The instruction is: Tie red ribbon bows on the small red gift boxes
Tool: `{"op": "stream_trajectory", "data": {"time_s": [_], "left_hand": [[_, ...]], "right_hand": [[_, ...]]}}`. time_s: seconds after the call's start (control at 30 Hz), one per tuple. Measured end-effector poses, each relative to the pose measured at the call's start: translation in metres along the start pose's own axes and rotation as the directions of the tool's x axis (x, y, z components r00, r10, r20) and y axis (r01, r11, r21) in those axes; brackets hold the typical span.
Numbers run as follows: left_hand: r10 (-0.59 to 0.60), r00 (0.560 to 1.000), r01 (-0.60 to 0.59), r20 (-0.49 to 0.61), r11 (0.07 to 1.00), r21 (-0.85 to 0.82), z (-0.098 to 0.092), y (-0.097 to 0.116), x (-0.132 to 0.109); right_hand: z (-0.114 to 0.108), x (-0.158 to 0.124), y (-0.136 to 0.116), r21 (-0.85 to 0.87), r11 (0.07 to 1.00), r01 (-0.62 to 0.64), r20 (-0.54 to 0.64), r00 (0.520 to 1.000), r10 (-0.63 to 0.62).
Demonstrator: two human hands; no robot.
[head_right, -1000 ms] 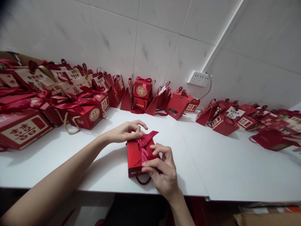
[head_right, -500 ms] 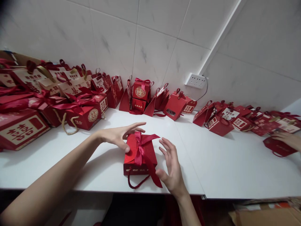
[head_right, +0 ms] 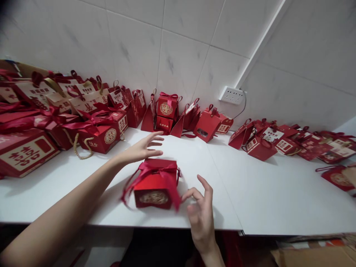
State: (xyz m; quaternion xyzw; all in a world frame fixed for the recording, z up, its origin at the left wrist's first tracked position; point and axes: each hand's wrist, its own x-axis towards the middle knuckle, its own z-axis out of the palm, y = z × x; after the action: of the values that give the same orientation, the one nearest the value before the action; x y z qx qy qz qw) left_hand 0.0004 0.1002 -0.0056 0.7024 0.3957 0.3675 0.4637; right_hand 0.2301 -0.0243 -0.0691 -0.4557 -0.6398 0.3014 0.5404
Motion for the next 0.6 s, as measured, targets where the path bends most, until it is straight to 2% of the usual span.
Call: {"op": "stream_trajectory", "data": {"time_s": [0.07, 0.1, 0.2, 0.27, 0.33, 0.47, 0.6], "left_hand": [[0.017, 0.996, -0.015, -0.088, 1.000, 0.028, 0.002, 0.000, 0.001], [0.010, 0.997, -0.008, -0.082, 1.000, 0.026, 0.002, 0.001, 0.001], [-0.033, 0.995, 0.038, 0.089, 0.998, -0.054, -0.002, 0.006, -0.001], [-0.037, 0.970, 0.062, 0.239, 0.993, -0.096, -0.004, 0.009, -0.004], [-0.049, 0.935, 0.083, 0.351, 0.993, -0.084, -0.006, 0.010, -0.007], [-0.131, 0.890, 0.139, 0.437, 0.990, 0.013, -0.005, 0.008, -0.008], [-0.139, 0.885, 0.133, 0.444, 0.990, 0.044, -0.005, 0.005, -0.006]], "right_hand": [[-0.002, -0.002, -0.001, -0.010, 1.000, 0.010, -0.050, 0.999, -0.011], [-0.003, -0.002, -0.002, -0.029, 0.999, 0.029, -0.052, 0.998, -0.030], [-0.002, 0.002, -0.003, -0.122, 0.990, 0.071, 0.044, 0.997, -0.066], [0.004, 0.003, -0.007, -0.197, 0.977, 0.082, 0.159, 0.986, -0.051], [0.014, 0.001, -0.014, -0.280, 0.957, 0.075, 0.216, 0.976, -0.013], [0.041, -0.010, -0.025, -0.397, 0.918, 0.000, 0.123, 0.991, 0.054], [0.057, -0.015, -0.027, -0.413, 0.910, -0.045, 0.027, 0.998, 0.062]]}}
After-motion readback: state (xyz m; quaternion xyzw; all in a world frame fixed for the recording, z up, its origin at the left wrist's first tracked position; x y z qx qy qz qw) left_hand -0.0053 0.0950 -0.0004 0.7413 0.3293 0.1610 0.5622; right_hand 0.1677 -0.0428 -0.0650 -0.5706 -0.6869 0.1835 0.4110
